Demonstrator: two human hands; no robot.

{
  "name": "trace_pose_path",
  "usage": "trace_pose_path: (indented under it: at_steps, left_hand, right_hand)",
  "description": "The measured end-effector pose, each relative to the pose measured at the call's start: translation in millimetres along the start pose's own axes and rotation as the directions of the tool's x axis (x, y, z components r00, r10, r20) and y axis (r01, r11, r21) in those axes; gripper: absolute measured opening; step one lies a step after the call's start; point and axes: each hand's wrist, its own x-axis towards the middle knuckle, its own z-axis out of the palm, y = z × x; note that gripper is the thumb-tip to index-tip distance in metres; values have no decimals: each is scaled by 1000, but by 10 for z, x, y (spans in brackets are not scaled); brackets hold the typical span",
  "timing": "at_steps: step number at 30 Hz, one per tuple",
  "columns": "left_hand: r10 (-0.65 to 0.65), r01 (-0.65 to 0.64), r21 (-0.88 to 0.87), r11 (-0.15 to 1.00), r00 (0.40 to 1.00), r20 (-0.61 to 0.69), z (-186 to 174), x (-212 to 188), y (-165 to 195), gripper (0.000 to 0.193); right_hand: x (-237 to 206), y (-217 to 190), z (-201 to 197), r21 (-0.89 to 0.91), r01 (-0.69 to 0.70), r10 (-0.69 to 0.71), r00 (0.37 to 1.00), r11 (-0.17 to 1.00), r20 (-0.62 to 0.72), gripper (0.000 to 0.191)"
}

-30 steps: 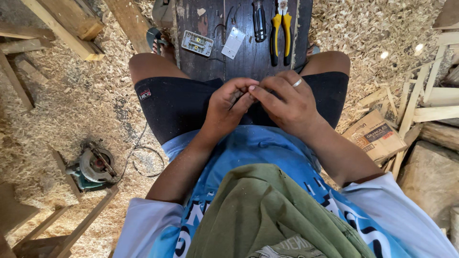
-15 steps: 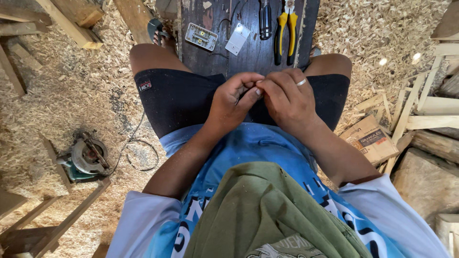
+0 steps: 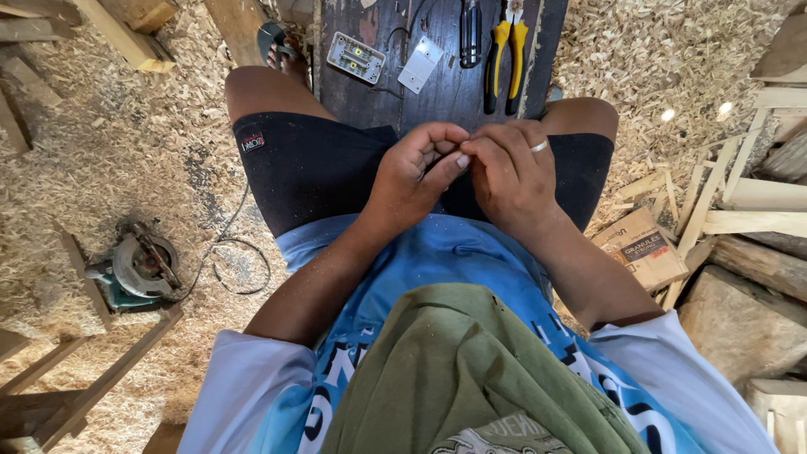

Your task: The person sits on the floor of a workshop and prepares electrical wiring for a small switch box. They use pliers to cut and strip insulation from wire ends, twist the exposed strands by hand, and repeatedly work the wires between their lap and the component on the bench.

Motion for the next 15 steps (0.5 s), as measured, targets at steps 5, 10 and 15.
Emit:
trace_pose_path:
  at_steps: [5,10,15]
  left_hand:
    - [80,-81,-51,995,997,-24,19,-18,17,46]
    - [116,-113,132,985,993,-16,32,-35,55,27]
    - [165,-158,201,967,986,-23,39,-41,106,21]
  right_hand:
    - [6,4,17,45,1,1,999,999,-34,23]
    - [14,5,14,83,4,-1,999,997,-42,24]
    - [10,-17,3,123,-37,39,999,992,-22,25]
